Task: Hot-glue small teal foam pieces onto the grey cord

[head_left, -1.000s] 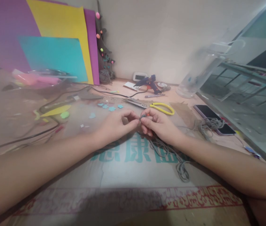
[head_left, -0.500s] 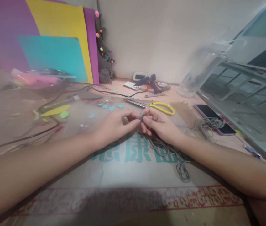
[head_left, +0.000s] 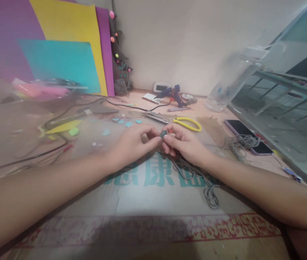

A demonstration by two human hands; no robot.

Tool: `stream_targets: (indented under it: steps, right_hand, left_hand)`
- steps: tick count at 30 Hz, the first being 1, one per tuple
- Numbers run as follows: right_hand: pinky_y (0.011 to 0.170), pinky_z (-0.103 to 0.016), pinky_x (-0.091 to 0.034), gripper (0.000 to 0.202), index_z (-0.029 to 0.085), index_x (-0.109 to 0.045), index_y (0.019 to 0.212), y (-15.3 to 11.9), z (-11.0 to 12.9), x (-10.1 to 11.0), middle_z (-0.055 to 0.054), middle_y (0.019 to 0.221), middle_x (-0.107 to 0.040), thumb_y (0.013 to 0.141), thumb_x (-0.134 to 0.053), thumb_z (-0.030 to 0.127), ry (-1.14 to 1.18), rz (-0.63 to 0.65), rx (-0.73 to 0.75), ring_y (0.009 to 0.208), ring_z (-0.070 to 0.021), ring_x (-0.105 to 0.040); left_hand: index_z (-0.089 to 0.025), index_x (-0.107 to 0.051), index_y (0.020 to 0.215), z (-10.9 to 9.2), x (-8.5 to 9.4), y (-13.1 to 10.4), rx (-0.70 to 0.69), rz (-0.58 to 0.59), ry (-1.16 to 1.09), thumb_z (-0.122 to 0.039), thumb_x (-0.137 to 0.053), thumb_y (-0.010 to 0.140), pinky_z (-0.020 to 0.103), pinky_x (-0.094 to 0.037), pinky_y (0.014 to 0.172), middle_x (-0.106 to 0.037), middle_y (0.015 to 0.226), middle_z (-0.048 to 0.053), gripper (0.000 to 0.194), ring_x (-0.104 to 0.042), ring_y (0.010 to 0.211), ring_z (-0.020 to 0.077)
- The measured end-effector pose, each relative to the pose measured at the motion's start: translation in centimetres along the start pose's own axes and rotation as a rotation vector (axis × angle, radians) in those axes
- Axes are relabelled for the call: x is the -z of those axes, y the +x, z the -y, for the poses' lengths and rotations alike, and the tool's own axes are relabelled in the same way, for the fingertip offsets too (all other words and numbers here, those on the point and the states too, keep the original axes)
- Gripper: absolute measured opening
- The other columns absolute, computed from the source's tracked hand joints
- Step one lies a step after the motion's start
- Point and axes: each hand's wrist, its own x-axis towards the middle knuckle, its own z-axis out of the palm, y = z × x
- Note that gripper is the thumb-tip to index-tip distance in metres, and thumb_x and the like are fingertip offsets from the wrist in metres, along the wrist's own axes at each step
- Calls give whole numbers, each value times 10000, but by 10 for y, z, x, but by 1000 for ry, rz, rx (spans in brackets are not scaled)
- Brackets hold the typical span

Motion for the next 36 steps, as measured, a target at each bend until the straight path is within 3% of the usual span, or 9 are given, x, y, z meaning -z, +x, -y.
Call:
stream_targets:
  steps: [4, 14, 22, 30, 36]
  right_hand:
    - [459, -205, -317, 354, 190, -519, 1076, -1, 2, -1, 98, 574, -493, 872, -677, 432, -39, -47, 22, 487, -72, -425]
    - [453, -211, -282, 330, 196, -536, 866, 0, 4, -5, 78, 636, -490, 803, -727, 458, -36, -145, 36, 491, -52, -379]
    - [441, -208, -312, 240, 209, -524, 884, -3, -1, -5, 77, 613, -494, 871, -643, 416, -154, -166, 8, 483, -70, -412]
    - [487, -223, -348, 163, 200, -538, 870, -4, -1, -7, 73, 629, -500, 879, -622, 340, -291, -178, 79, 521, -77, -440]
    - [496, -224, -363, 214, 199, -536, 877, -4, -1, -6, 65, 661, -523, 890, -628, 392, -241, -167, 69, 533, -75, -466]
  left_hand:
    - [-187, -634, 779, -1, 0, 0, 0, -6, -7, -282, -569, 853, 263, -460, 723, -699, 781, -9, 136, -619, 754, 154]
    - [-181, -602, 746, -1, -2, -1, 18, -16, 8, -266, -583, 832, 260, -442, 707, -671, 749, -18, 123, -597, 733, 147]
    - [-178, -659, 872, -3, 0, 0, 39, -26, -56, -355, -591, 875, 294, -457, 776, -701, 858, 11, 190, -629, 838, 178]
    - [-173, -658, 810, -4, 3, -2, 62, -39, -38, -327, -587, 873, 293, -451, 764, -701, 825, 9, 181, -633, 816, 178]
    - [-169, -649, 809, -6, 3, 1, 134, 4, -146, -366, -559, 889, 290, -457, 740, -691, 801, 12, 230, -626, 791, 178]
